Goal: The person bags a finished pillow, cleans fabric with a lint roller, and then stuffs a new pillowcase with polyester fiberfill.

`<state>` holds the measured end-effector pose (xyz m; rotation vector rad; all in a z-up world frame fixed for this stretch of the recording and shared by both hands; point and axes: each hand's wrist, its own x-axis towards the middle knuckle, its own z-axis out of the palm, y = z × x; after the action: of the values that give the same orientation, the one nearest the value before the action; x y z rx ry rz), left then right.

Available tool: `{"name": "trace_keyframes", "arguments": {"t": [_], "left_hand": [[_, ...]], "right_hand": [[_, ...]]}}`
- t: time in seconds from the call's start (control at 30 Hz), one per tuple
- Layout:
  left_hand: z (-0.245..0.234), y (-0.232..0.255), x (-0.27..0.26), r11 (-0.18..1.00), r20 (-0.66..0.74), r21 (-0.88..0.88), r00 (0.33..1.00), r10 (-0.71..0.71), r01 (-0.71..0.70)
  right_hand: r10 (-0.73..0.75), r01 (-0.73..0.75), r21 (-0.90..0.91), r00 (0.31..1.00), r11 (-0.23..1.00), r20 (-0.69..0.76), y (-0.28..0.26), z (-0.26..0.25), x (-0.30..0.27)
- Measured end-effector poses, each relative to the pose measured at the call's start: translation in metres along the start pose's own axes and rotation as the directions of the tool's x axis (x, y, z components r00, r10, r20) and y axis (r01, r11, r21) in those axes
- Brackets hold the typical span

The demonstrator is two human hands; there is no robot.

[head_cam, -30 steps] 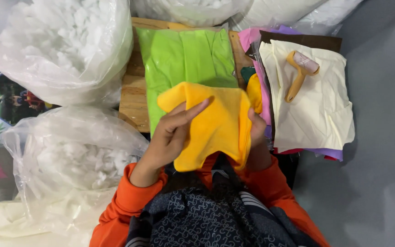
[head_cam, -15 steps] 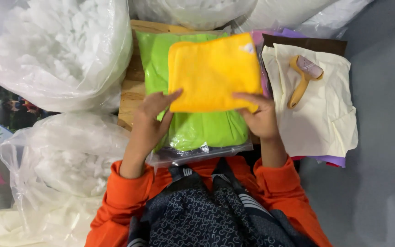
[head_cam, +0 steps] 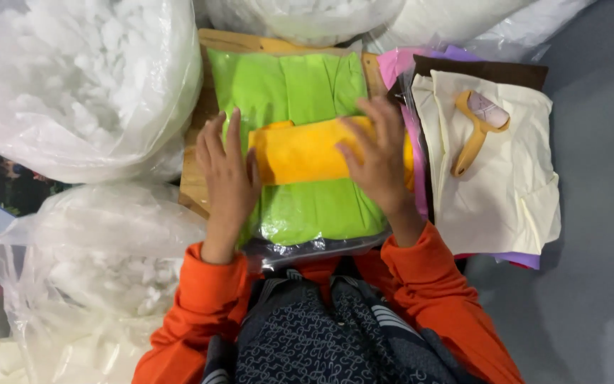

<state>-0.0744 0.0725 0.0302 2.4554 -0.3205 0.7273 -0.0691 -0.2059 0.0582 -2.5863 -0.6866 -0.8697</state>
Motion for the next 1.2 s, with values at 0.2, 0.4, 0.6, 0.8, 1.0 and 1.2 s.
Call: {"name": "trace_keyframes", "arguments": {"t": [0.2,0.4,0.6,0.8,1.0,1.2], "left_hand": [[0.046,0.030,-0.083,0.992,0.057,0.101,0.995,-0.081,0.075],[0.059,0.015,-0.090,0.978,0.131,0.202,0.988,-0.086,0.059],[0.033,0.022,-0.085,0.979,0.416,0.192,0.898,-0.143,0.067],[0.040,0.020,-0.096,0.958,0.292,0.258,0.935,-0.203,0.128],[0.052,0.012,-0.098,0.955,0.242,0.268,0.951,-0.192,0.124],[0.054,0.010,-0.101,0.952,0.274,0.278,0.940,-0.204,0.126]], "right_hand": [[-0.340,0.314,0.132,0.882,0.940,0.326,-0.034,0.064,0.013],[0.483,-0.607,0.053,0.679,0.793,0.553,0.017,0.122,0.048],[0.568,-0.547,-0.154,0.789,0.823,0.236,0.131,0.149,0.067],[0.159,-0.189,0.021,0.876,0.982,0.455,-0.050,0.063,0.024],[-0.178,0.312,-0.417,0.927,0.854,0.329,-0.056,0.124,-0.013],[0.189,0.002,-0.595,0.947,0.804,0.259,0.103,0.217,0.034]]}}
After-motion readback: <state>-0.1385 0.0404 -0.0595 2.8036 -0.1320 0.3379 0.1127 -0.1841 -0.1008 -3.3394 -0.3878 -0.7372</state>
